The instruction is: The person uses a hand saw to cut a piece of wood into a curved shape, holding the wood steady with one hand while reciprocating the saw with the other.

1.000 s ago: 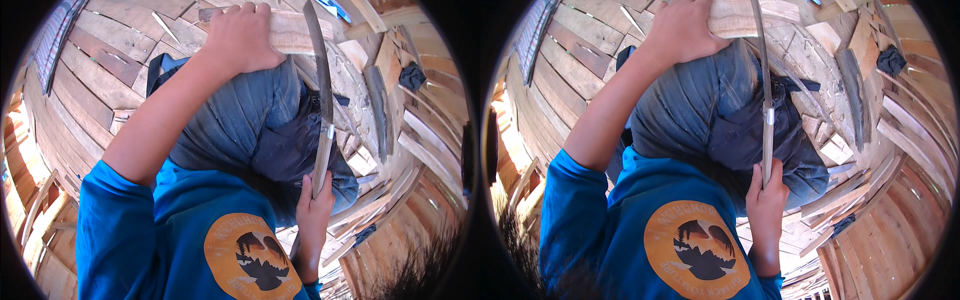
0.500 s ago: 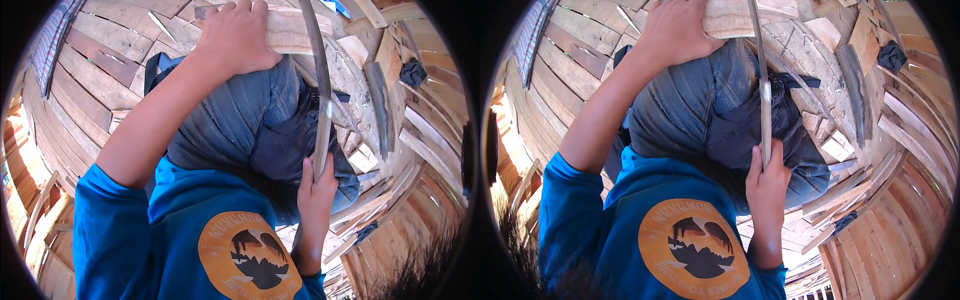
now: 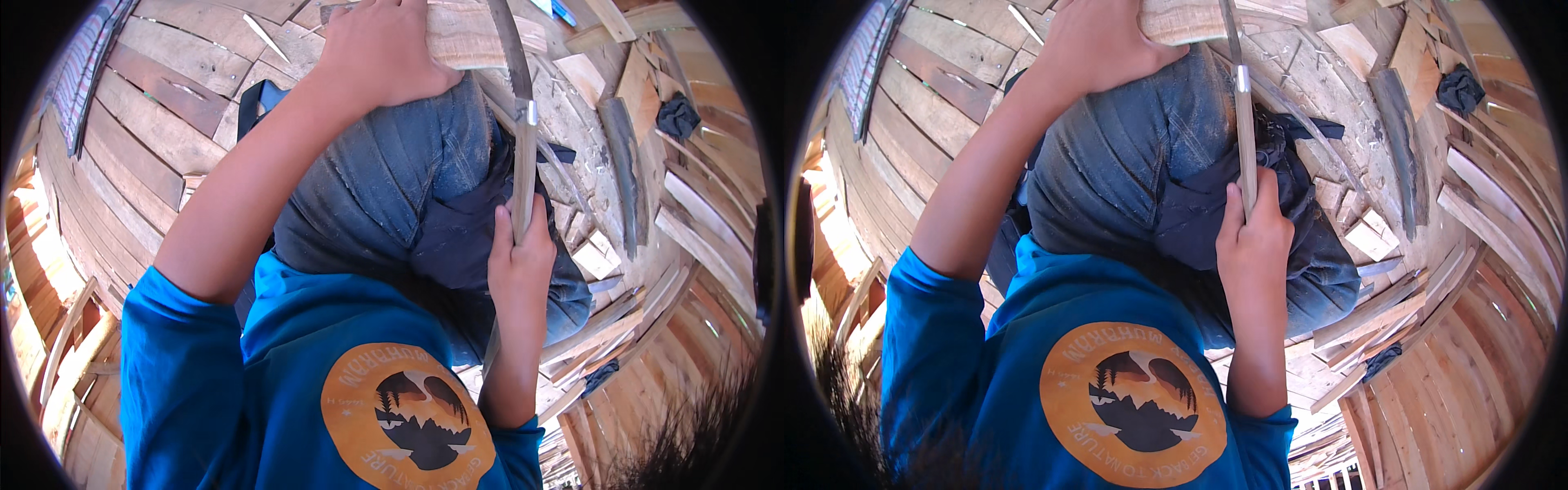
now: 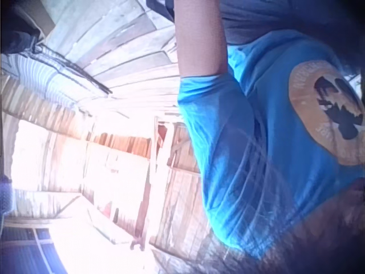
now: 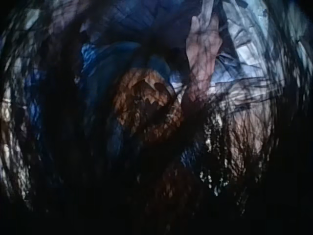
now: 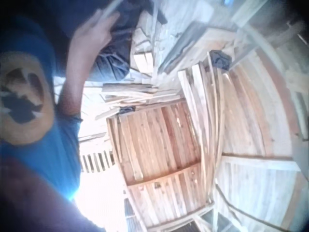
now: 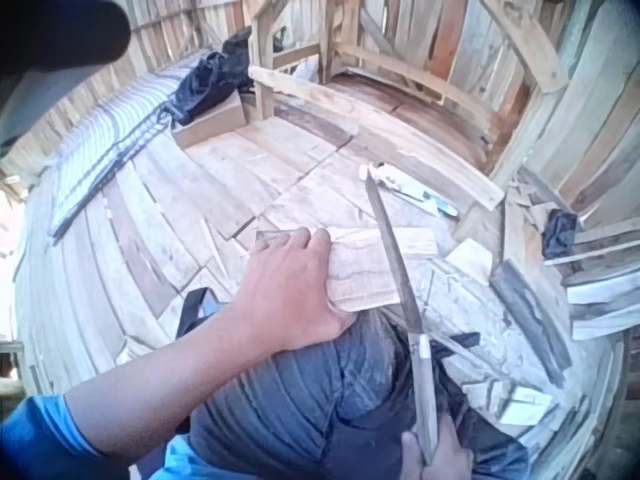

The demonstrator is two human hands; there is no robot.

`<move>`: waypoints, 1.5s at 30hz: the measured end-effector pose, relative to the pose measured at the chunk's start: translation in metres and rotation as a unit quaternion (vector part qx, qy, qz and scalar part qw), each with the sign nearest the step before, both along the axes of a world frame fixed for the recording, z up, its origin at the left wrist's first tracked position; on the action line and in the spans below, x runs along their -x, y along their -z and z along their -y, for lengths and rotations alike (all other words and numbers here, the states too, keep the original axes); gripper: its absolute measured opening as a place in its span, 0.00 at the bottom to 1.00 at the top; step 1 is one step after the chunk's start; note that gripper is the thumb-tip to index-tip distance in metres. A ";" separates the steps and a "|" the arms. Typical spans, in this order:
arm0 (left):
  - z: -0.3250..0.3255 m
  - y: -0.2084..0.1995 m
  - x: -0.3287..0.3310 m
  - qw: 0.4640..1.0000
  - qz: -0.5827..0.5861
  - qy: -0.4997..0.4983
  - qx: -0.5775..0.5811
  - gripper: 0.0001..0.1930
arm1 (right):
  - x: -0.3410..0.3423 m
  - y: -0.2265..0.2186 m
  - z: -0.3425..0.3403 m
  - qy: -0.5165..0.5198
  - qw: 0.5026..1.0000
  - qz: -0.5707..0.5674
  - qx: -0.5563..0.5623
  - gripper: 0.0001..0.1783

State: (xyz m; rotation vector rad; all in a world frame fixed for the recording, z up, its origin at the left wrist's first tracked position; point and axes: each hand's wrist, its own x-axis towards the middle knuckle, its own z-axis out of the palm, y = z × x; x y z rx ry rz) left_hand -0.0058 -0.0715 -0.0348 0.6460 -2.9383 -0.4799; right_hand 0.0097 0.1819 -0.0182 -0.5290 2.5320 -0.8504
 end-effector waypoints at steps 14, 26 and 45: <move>0.000 0.002 -0.001 0.999 0.005 -0.035 -0.025 0.32 | 0.005 -0.008 0.004 -0.016 1.000 -0.022 0.002 0.09; -0.011 0.000 -0.001 0.998 -0.002 0.000 0.070 0.33 | 0.008 -0.004 0.005 -0.015 1.000 0.002 -0.003 0.13; -0.013 -0.009 0.006 0.998 0.037 -0.039 0.042 0.34 | -0.021 -0.025 -0.023 0.034 0.998 0.048 -0.035 0.08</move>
